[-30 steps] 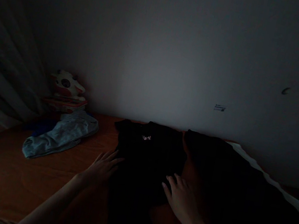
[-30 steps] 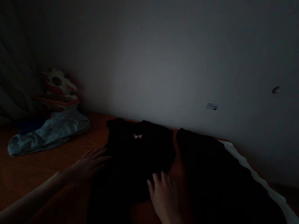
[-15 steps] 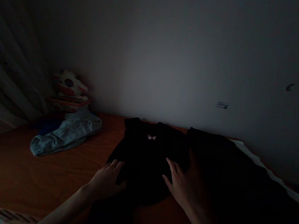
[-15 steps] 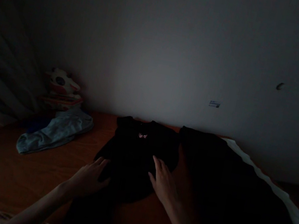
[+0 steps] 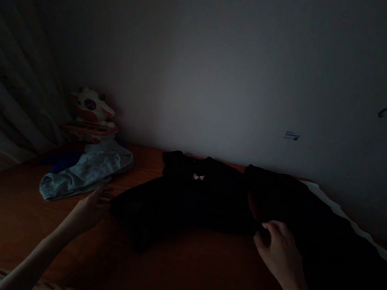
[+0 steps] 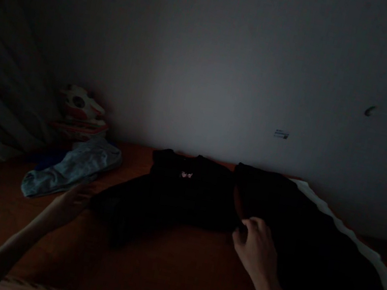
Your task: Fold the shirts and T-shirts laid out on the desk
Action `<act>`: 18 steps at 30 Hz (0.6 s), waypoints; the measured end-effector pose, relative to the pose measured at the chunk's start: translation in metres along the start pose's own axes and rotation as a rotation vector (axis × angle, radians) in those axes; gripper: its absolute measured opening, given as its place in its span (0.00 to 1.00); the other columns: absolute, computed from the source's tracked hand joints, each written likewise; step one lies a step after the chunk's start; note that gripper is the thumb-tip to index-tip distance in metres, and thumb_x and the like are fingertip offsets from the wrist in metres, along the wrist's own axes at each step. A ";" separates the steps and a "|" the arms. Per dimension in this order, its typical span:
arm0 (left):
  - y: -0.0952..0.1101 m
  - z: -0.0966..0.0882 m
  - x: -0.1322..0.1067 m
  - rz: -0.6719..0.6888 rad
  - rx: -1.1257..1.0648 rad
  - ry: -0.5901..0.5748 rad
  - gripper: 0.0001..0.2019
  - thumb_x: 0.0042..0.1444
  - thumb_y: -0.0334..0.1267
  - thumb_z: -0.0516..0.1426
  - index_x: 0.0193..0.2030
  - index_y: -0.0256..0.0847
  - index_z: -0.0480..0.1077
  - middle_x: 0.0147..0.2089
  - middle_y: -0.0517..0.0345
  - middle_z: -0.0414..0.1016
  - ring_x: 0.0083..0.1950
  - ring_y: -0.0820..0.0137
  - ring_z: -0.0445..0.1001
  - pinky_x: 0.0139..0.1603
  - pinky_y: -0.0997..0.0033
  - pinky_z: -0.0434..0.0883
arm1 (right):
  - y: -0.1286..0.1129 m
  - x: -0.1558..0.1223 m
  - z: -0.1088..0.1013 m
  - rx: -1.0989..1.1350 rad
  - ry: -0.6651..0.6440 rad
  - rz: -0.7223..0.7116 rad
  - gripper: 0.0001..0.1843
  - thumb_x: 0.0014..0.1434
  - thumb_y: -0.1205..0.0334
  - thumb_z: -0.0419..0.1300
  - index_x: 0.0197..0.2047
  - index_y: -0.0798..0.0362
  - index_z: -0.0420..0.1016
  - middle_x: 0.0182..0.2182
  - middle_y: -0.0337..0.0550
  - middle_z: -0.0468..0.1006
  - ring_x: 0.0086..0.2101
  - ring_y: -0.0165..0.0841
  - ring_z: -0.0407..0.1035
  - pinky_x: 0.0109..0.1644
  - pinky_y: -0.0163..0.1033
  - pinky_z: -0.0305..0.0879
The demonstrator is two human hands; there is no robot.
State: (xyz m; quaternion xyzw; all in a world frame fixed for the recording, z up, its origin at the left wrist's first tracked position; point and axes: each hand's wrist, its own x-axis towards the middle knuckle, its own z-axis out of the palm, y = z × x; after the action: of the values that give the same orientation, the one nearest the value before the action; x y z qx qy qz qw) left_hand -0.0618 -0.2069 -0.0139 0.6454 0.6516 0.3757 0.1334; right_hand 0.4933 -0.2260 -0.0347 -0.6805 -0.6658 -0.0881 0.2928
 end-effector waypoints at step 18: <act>0.035 -0.016 -0.004 0.066 -0.060 -0.468 0.21 0.53 0.59 0.57 0.37 0.41 0.75 0.35 0.56 0.79 0.38 0.63 0.75 0.40 0.69 0.75 | -0.003 0.025 -0.023 0.618 -0.343 0.188 0.27 0.57 0.35 0.58 0.43 0.49 0.81 0.39 0.46 0.85 0.44 0.44 0.79 0.50 0.43 0.73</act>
State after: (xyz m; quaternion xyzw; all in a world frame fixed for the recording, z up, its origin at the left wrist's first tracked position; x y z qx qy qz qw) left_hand -0.0460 -0.2202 0.0191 0.7316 0.5700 0.2391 0.2877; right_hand 0.4991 -0.2165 -0.0019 -0.6232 -0.6350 0.2600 0.3753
